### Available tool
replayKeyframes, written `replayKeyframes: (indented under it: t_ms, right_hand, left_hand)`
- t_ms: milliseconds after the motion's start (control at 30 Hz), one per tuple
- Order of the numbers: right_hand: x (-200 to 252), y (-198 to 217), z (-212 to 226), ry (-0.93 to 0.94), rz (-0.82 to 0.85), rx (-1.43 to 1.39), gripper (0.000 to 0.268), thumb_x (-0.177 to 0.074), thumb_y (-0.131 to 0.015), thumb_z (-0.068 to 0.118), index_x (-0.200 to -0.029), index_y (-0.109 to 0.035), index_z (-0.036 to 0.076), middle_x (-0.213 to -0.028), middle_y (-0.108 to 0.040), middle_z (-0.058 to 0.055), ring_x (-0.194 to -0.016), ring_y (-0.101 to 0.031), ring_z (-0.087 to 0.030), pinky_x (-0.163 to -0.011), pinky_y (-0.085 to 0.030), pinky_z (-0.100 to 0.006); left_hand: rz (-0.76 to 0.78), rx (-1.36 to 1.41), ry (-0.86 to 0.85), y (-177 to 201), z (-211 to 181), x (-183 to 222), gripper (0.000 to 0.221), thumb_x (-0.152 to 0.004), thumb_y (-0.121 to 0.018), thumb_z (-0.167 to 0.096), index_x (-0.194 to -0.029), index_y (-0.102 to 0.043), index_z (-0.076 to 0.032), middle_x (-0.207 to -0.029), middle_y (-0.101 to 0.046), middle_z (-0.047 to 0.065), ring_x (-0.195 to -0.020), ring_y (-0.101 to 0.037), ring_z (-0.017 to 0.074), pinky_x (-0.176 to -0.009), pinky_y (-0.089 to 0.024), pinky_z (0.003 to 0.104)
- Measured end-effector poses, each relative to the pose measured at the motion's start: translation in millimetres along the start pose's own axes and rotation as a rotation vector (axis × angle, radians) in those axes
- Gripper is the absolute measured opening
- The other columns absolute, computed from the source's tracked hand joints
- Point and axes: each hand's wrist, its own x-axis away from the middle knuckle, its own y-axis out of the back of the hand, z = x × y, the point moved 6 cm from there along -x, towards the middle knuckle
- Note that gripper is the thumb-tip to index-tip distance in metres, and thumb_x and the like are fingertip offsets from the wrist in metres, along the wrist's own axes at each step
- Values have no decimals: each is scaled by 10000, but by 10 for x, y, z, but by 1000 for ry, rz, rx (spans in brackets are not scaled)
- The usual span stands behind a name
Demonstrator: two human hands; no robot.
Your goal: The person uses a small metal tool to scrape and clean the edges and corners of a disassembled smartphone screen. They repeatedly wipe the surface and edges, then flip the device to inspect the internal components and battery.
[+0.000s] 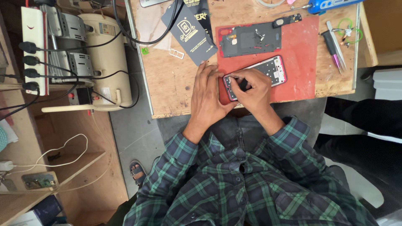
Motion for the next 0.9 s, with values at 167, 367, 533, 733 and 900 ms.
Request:
replayKeyframes:
  t_ms: [167, 367, 533, 733, 900]
  right_hand:
    - [3, -35, 33, 29, 13, 8, 135, -887, -826, 15, -997, -747, 24, -886, -733, -64, -744, -678, -154, -556, -456, -275]
    - [-29, -14, 99, 99, 18, 39, 120, -904, -811, 16, -993, -730, 12, -959, -750, -93, -814, -709, -205, -580, -523, -294]
    - [-52, -39, 158, 254, 106, 26, 116, -938, -782, 6, -1020, -703, 25, -1014, -734, -85, -886, -716, -231, -725, -570, -338]
    - [-94, -35, 40, 57, 42, -17, 111, -902, -792, -7, -940, -687, -2, -916, -716, -109, -746, -699, -203, -577, -543, -288]
    - [-92, -82, 100, 147, 59, -12, 116, -895, -786, -11, -945, -682, 0, -940, -727, -109, -780, -706, -215, -585, -536, -287]
  left_hand:
    - [7, -2, 6, -7, 9, -3, 867, -627, -968, -310, -1306, -518, -15, -1425, -452, 218, -1477, -338, 479, -1234, -331, 543]
    - [10, 5, 7, 5, -4, -6, 841, -599, -953, -250, -1295, -535, -29, -1417, -468, 197, -1478, -346, 473, -1234, -340, 531]
    - [22, -1, 11, -4, 1, 4, 819, -593, -939, -192, -1296, -549, -39, -1428, -474, 190, -1486, -348, 463, -1234, -344, 523]
    - [25, 13, 6, -11, -4, 10, 838, -583, -959, -225, -1284, -543, -31, -1438, -466, 200, -1479, -341, 465, -1230, -333, 528]
    - [18, 2, 15, 7, 5, -18, 821, -566, -956, -231, -1255, -556, -32, -1411, -475, 194, -1473, -346, 463, -1224, -336, 526]
